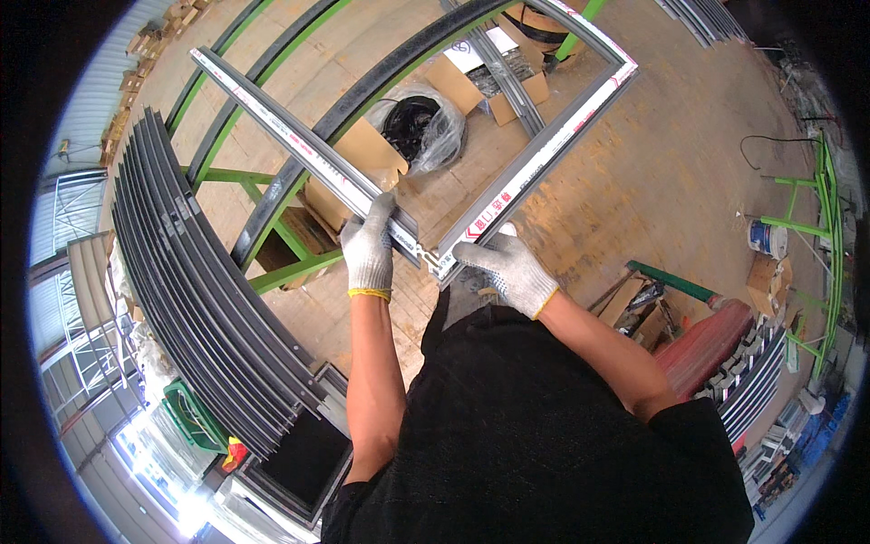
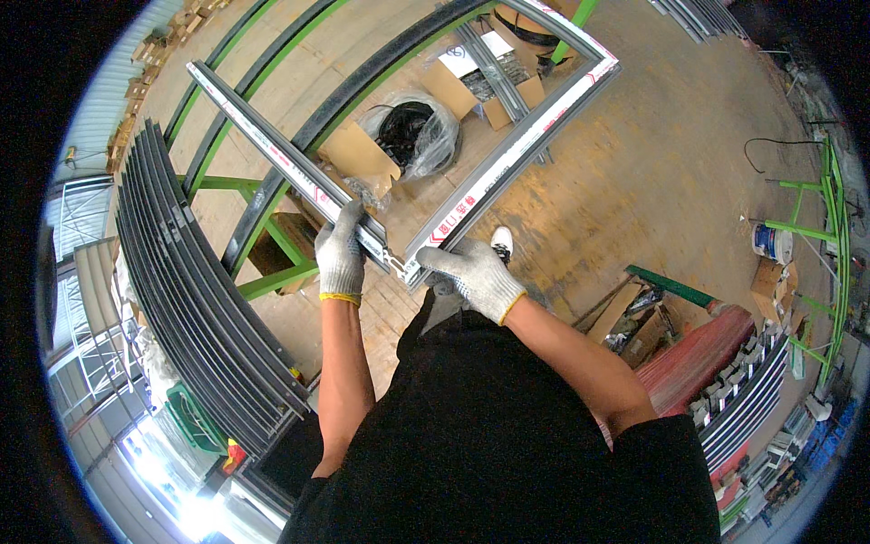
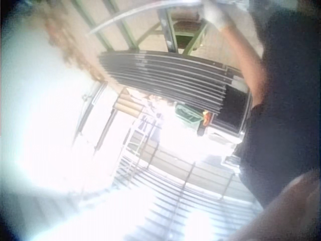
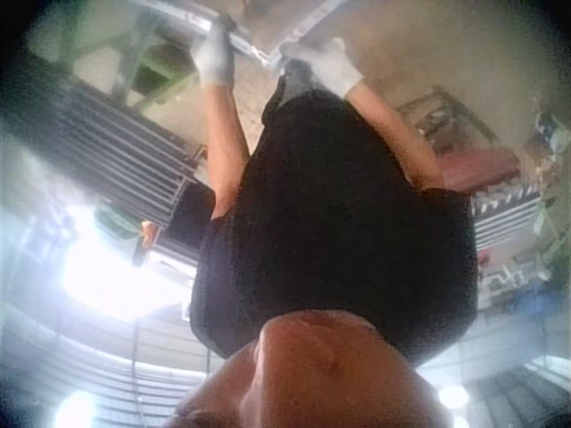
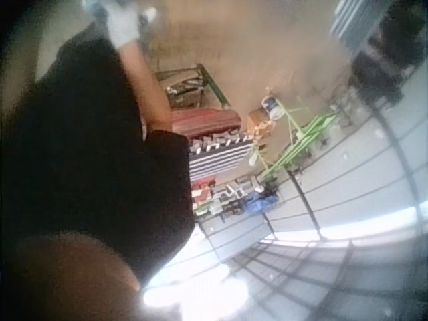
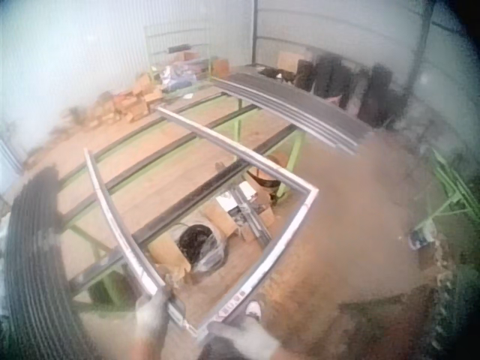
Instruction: The person assembles a rectangular metal frame by joining aluminum extrusions with a cordless drill. They repeatedly align the pieces, insert fasteners, and tighten them at the corners, then place the completed frame aside and begin a new one.
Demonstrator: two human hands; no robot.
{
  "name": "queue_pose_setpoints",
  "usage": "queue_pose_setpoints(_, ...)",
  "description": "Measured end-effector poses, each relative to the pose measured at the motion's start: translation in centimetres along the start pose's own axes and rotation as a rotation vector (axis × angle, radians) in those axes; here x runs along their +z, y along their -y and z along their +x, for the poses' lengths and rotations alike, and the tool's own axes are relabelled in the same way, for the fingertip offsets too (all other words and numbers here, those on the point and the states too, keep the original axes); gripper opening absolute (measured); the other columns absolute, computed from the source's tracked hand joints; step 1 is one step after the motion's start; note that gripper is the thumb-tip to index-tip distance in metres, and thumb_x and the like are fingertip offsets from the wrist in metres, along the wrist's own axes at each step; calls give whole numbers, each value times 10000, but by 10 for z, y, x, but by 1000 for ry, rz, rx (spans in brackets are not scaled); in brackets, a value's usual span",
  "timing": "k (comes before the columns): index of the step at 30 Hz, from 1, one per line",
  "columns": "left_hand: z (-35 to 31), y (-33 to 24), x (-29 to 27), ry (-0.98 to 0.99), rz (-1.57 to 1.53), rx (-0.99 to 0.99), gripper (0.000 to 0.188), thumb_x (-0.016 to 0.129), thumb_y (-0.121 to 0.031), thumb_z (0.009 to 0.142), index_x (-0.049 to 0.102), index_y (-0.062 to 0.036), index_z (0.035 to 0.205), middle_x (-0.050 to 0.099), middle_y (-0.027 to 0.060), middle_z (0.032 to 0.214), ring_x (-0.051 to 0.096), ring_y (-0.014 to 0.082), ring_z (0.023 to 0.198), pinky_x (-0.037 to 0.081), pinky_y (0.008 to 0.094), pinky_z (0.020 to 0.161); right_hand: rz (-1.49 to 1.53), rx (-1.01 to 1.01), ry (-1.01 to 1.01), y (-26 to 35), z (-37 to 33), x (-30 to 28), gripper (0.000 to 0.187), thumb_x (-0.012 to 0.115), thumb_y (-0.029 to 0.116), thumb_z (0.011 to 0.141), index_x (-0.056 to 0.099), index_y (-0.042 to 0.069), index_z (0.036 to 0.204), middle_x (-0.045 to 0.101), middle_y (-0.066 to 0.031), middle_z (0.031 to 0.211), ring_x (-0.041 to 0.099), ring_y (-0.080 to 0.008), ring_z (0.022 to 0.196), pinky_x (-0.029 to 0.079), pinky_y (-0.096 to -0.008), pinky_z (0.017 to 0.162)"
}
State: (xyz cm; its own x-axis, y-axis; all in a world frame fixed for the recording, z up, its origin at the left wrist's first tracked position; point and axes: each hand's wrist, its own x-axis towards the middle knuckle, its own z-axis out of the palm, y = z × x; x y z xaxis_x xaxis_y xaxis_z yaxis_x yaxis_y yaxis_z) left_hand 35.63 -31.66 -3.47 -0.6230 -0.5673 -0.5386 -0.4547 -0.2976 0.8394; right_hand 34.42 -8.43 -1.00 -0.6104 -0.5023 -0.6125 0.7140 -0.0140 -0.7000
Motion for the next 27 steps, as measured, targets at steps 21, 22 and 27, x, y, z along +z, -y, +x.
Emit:
queue_pose_setpoints(21, 28, 12, 7, 269, -586, -65, 244, 684, -159, 962, 693, 15, 1133, 681, 54, 898, 673, 161, 753, 583, 296, 685, -166, 274, 42, -12, -3, 15, 729, 558, 746, 969, 698, 30, 981, 690, -50, 770, 652, -112, 632, 525, -264, 584)
queue_pose_setpoints(22, 31, 15, 8, 241, -564, -79, 228, 682, -147, 942, 692, 12, 1106, 672, 57, 876, 664, 167, 721, 577, 300, 657, -98, 259, 19, -16, 0, 20, 719, 559, 770, 955, 684, 63, 923, 664, -34, 731, 615, -112, 583, 488, -262, 543)
queue_pose_setpoints(27, 29, 19, 9, 193, -515, -100, 180, 694, -83, 849, 694, 9, 1003, 663, 82, 837, 655, 194, 713, 557, 318, 649, -42, 182, -16, -21, 2, 27, 676, 574, 773, 947, 657, 106, 868, 612, -2, 686, 552, -98, 530, 423, -249, 493)
